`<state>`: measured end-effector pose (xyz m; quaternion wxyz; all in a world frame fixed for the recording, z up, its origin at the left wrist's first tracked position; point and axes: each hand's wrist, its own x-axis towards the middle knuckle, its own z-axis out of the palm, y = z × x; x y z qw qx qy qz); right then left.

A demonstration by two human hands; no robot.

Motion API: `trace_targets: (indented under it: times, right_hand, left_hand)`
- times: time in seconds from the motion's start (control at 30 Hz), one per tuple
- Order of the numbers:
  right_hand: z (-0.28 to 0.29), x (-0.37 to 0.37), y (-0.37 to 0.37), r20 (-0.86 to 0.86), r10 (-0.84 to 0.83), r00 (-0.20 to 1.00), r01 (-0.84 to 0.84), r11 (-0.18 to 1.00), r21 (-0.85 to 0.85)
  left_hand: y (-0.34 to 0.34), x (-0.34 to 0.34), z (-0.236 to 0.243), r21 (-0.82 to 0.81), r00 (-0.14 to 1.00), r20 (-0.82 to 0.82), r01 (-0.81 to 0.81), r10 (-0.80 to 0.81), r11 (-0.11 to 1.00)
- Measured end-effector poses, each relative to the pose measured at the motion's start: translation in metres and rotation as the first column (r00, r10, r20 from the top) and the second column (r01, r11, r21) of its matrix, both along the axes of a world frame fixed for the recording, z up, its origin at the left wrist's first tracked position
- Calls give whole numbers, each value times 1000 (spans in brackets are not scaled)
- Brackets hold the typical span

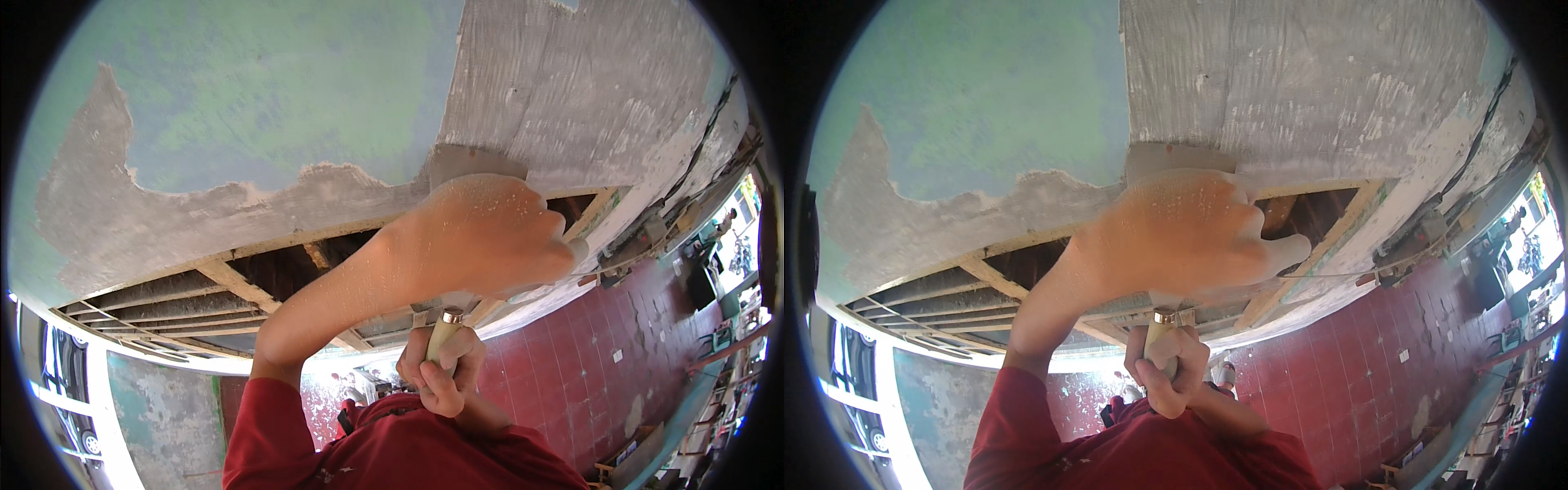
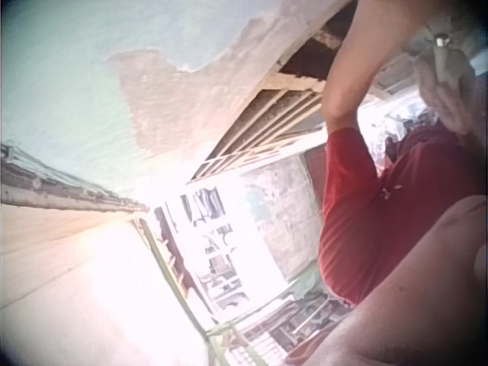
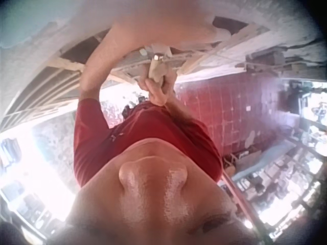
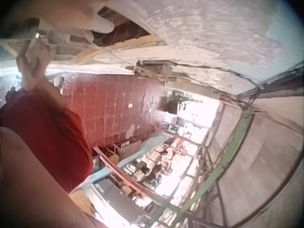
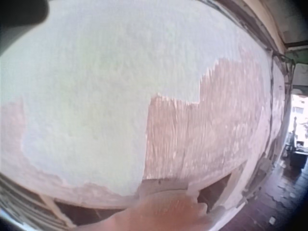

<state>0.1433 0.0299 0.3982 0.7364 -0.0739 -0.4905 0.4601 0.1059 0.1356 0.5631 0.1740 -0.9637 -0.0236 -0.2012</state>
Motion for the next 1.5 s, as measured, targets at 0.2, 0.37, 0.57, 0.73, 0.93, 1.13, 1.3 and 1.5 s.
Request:
trace_targets:
  times: [0.2,0.37,0.57,0.73,0.93,1.13,1.3,1.5]
  right_hand:
    - [-5,0,-4,-53,45,998,-46,999,-24]
    - [6,0,0,-11,20,1000,-21,1000,-9]
    - [2,0,-2,-66,70,995,-71,997,-14]
    - [16,-3,2,-105,91,990,-87,995,42]
    - [7,-2,-10,-113,68,991,-72,997,-37]
    - [19,-3,2,-26,14,1000,-12,998,58]
    - [10,-4,-10,-80,49,996,-51,998,-23]
    - [16,2,2,74,33,997,-41,993,112]
  left_hand:
    - [0,-1,-11,7,999,52,7,-7,1000]
    - [-1,0,5,65,999,47,-11,8,998]
    - [0,-1,-8,-11,999,-29,-35,35,999]
    - [2,2,6,-45,997,62,47,-44,998]
    - [-1,0,-9,-73,999,-19,-47,45,996]
    - [0,1,9,-86,997,76,25,-18,996]
    - [2,1,-5,-62,1000,1,-12,12,998]
    - [-1,1,9,-92,998,62,7,-1,996]
